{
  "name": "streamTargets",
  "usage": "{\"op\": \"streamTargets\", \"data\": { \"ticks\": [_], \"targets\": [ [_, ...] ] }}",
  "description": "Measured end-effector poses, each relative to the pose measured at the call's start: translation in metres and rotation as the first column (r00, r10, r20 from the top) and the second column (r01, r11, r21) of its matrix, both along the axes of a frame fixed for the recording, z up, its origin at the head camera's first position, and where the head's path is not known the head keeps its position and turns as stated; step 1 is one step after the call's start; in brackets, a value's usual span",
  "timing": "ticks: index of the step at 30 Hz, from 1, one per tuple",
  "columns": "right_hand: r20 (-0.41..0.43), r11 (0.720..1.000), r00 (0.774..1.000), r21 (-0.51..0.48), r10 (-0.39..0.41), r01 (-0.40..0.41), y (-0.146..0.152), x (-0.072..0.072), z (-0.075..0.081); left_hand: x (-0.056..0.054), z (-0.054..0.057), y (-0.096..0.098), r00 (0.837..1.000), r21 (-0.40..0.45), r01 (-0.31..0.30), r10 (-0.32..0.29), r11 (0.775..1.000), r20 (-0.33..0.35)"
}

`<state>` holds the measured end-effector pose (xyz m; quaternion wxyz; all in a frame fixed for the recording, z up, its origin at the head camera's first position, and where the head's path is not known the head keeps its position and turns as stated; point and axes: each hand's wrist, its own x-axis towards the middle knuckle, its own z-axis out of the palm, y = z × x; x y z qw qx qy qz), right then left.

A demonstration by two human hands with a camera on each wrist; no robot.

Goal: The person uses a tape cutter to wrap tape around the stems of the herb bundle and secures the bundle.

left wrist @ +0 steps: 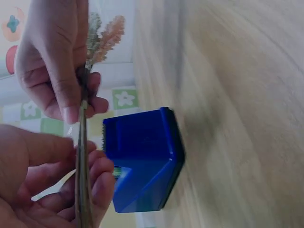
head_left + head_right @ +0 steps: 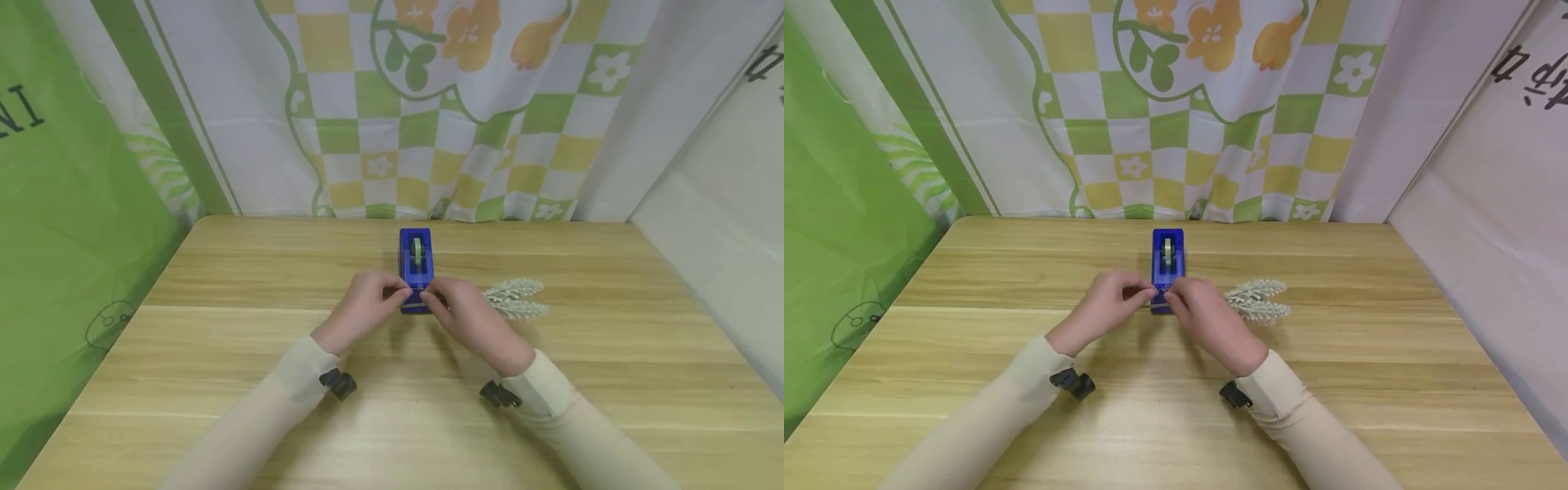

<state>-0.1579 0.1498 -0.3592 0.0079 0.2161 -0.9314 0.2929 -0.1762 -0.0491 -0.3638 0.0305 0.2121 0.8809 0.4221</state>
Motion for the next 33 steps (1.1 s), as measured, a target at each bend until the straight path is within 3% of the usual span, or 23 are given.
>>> {"op": "streamTargets", "data": {
  "ticks": [6, 9, 24, 33],
  "targets": [
    [-0.026, 1.000, 1.000, -0.015, 0.000, 0.000, 0.000, 0.003, 0.000, 0.003, 0.004, 0.002, 0.992, -0.027, 0.127, -0.127, 0.992, 0.016],
    [-0.044, 1.000, 0.999, -0.021, 0.005, -0.006, 0.000, 0.004, 0.001, 0.003, 0.005, 0.003, 0.986, -0.033, 0.163, -0.162, 0.986, 0.024],
    [-0.167, 0.999, 0.986, 0.017, -0.031, 0.034, -0.003, 0.011, 0.002, 0.003, 0.007, 0.004, 0.987, -0.037, 0.159, -0.158, 0.987, 0.014],
    [-0.186, 0.995, 0.981, 0.076, -0.053, 0.068, 0.000, 0.013, 0.005, 0.005, 0.012, 0.006, 0.987, -0.058, 0.158, -0.157, 0.986, 0.022]
  ]
}}
